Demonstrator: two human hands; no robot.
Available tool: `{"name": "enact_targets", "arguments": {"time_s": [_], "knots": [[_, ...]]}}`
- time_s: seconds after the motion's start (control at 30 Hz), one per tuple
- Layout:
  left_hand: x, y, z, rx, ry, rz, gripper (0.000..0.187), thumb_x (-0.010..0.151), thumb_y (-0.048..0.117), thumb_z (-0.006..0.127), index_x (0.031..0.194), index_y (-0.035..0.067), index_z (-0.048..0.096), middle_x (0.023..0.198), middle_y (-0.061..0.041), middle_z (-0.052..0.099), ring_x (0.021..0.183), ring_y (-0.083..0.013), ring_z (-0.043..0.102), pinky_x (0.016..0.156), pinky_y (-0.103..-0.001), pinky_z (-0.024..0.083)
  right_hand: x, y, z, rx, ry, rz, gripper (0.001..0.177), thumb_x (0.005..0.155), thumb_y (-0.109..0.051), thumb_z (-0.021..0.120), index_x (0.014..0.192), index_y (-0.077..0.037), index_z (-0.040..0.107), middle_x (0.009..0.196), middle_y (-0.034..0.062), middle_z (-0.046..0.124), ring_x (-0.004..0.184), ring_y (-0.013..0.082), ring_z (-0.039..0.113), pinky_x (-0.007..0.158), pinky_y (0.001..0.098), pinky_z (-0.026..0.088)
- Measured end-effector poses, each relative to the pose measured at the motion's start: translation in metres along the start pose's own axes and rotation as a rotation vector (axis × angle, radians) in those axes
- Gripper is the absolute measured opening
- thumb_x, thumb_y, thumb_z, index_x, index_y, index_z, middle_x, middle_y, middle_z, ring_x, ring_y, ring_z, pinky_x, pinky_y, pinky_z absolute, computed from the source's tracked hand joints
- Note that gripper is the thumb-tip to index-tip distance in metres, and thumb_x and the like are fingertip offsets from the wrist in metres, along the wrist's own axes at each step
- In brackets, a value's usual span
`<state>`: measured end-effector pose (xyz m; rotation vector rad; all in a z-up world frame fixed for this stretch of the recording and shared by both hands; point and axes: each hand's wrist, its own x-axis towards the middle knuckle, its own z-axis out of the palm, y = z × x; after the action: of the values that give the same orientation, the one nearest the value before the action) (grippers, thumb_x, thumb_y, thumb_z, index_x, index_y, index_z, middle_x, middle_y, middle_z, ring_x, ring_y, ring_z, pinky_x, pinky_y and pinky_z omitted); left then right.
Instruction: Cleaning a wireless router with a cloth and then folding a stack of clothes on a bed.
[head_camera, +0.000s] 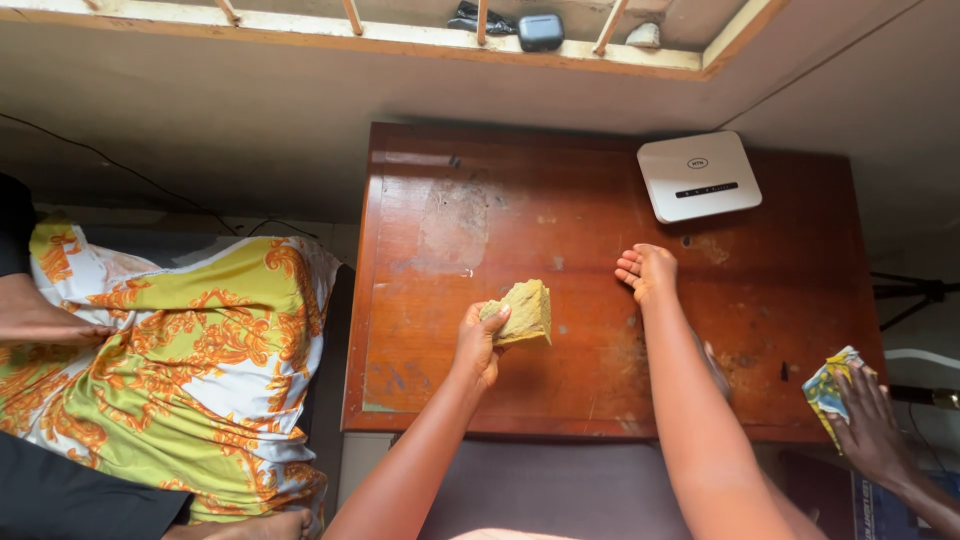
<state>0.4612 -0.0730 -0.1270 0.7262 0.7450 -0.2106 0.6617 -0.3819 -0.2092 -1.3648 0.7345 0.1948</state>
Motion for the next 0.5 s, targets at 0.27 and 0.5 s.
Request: {"name": "enact_targets", "arguments": {"time_s": [0.27, 0.5], "knots": [[0.019, 0.006, 0.014, -0.015, 0.000, 0.033, 0.028, 0.089, 0.017, 0.075, 0.110, 0.016, 0.056, 0.100, -0.003, 0.069, 0.090, -0.0168, 0.067, 0.076, -0.038, 0.053, 0.054, -0.023, -0.007, 0.355, 0.053, 0.128, 0.046, 0.103, -0.033, 0.058, 0.132, 0.001, 0.043, 0.125, 0.0269, 0.061, 0.110, 0.0392, 0.067, 0.091, 0.0543, 0.058], [0.030, 0.010, 0.020, -0.038, 0.012, 0.046, 0.029, 0.088, 0.017, 0.076, 0.109, 0.016, 0.056, 0.100, -0.003, 0.070, 0.090, -0.0169, 0.068, 0.077, -0.039, 0.056, 0.077, -0.031, -0.008, 0.475, 0.054, 0.098, 0.032, 0.106, -0.024, 0.054, 0.121, 0.004, 0.057, 0.120, 0.0192, 0.068, 0.112, 0.0325, 0.070, 0.094, 0.0500, 0.060]]}}
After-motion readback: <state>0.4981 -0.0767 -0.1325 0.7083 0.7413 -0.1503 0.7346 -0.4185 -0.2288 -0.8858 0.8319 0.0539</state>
